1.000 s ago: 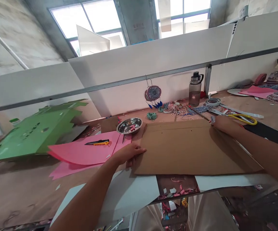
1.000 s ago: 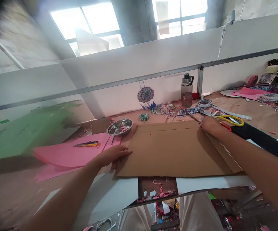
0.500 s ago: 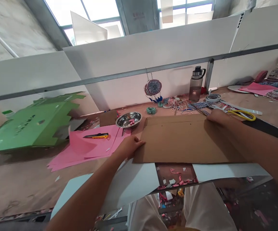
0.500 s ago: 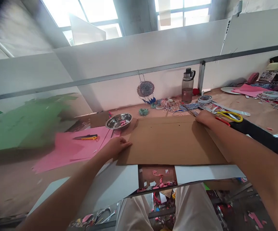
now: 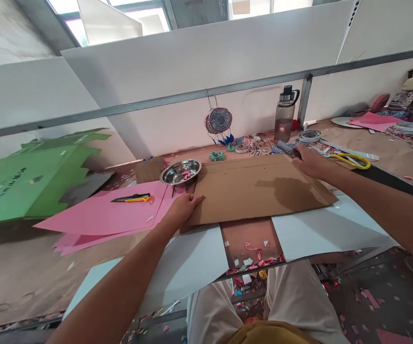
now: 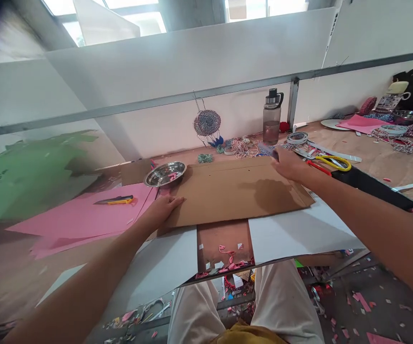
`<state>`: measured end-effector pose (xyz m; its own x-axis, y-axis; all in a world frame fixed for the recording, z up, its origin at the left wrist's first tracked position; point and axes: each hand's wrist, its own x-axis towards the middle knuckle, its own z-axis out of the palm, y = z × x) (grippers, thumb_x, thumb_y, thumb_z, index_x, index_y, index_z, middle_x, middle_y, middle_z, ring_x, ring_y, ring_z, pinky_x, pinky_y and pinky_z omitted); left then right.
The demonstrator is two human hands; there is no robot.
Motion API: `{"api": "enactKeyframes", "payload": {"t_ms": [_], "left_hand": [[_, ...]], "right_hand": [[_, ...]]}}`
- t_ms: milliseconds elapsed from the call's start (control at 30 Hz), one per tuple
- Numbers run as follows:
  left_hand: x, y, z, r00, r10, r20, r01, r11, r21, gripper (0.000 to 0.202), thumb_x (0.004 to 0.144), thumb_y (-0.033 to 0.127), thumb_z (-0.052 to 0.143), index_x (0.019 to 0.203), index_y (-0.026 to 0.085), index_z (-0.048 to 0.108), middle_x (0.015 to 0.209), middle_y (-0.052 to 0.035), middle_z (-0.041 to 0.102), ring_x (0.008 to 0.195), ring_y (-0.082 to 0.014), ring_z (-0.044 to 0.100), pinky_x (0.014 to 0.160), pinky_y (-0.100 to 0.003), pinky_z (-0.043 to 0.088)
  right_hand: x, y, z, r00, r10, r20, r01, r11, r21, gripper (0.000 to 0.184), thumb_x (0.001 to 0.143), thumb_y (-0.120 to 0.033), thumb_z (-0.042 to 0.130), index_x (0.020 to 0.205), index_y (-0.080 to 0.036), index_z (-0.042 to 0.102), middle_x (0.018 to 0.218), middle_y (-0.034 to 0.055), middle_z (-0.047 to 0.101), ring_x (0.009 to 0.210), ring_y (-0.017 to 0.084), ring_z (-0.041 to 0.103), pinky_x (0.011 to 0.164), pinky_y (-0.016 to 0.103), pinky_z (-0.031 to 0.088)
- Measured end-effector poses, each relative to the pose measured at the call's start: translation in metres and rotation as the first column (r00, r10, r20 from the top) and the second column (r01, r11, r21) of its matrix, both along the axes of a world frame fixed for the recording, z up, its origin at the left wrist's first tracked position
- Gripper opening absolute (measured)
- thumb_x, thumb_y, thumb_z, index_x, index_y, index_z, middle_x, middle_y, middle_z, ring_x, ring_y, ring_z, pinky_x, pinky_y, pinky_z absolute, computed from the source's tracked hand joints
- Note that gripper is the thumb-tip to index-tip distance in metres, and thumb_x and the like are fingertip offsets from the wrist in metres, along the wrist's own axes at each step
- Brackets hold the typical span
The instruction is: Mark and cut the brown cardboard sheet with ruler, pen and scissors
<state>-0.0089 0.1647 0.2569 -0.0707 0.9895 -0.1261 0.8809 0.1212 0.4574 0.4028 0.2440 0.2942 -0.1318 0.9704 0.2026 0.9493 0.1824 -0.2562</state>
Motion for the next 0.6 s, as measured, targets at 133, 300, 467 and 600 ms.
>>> {"api": "enactKeyframes", "payload": {"t_ms": [133, 300, 467, 600], "left_hand": [[0.006, 0.001, -0.002, 0.993, 0.019, -0.114, -0.013, 0.999, 0.052, 0.043, 0.089, 0.053, 0.047, 0.075, 0.018, 0.068, 0.081, -0.0099, 0.072, 0.077, -0.0244, 0.065, 0.061, -0.029, 0.038], [0.016, -0.007, -0.005, 0.952, 0.069, -0.299, -0.014, 0.983, 0.184, 0.042, 0.092, 0.051, 0.047, 0.098, 0.015, 0.067, 0.101, -0.0163, 0.071, 0.095, -0.0296, 0.065, 0.072, -0.032, 0.043], [0.008, -0.015, 0.004, 0.970, -0.109, -0.219, 0.154, 0.968, 0.200, 0.037, 0.091, 0.047, 0.049, 0.101, 0.018, 0.070, 0.106, -0.0115, 0.069, 0.098, -0.0266, 0.063, 0.080, -0.032, 0.046], [-0.003, -0.014, 0.008, 0.924, -0.374, -0.073, 0.380, 0.920, 0.099, 0.040, 0.077, 0.046, 0.068, 0.109, 0.023, 0.071, 0.111, -0.0071, 0.069, 0.094, -0.0246, 0.062, 0.082, -0.032, 0.048]], "right_hand": [[-0.028, -0.037, -0.013, 0.937, 0.348, 0.040, -0.345, 0.937, -0.060, 0.036, 0.092, -0.040, 0.042, 0.115, -0.019, 0.061, 0.106, 0.0114, 0.067, 0.091, 0.025, 0.061, 0.080, 0.033, 0.045], [-0.058, -0.057, -0.046, 0.818, 0.570, 0.076, -0.565, 0.821, -0.080, 0.045, 0.094, -0.045, 0.043, 0.129, -0.020, 0.057, 0.121, 0.0155, 0.061, 0.108, 0.029, 0.058, 0.091, 0.043, 0.044], [-0.060, -0.046, -0.063, 0.814, 0.559, 0.158, -0.571, 0.820, 0.035, 0.045, 0.095, -0.045, 0.043, 0.128, -0.018, 0.058, 0.119, 0.0173, 0.061, 0.109, 0.031, 0.056, 0.094, 0.045, 0.042], [-0.057, -0.030, -0.063, 0.816, 0.518, 0.255, -0.551, 0.832, 0.071, 0.047, 0.095, -0.048, 0.043, 0.126, -0.017, 0.058, 0.117, 0.0172, 0.061, 0.107, 0.031, 0.055, 0.092, 0.043, 0.043]]}}
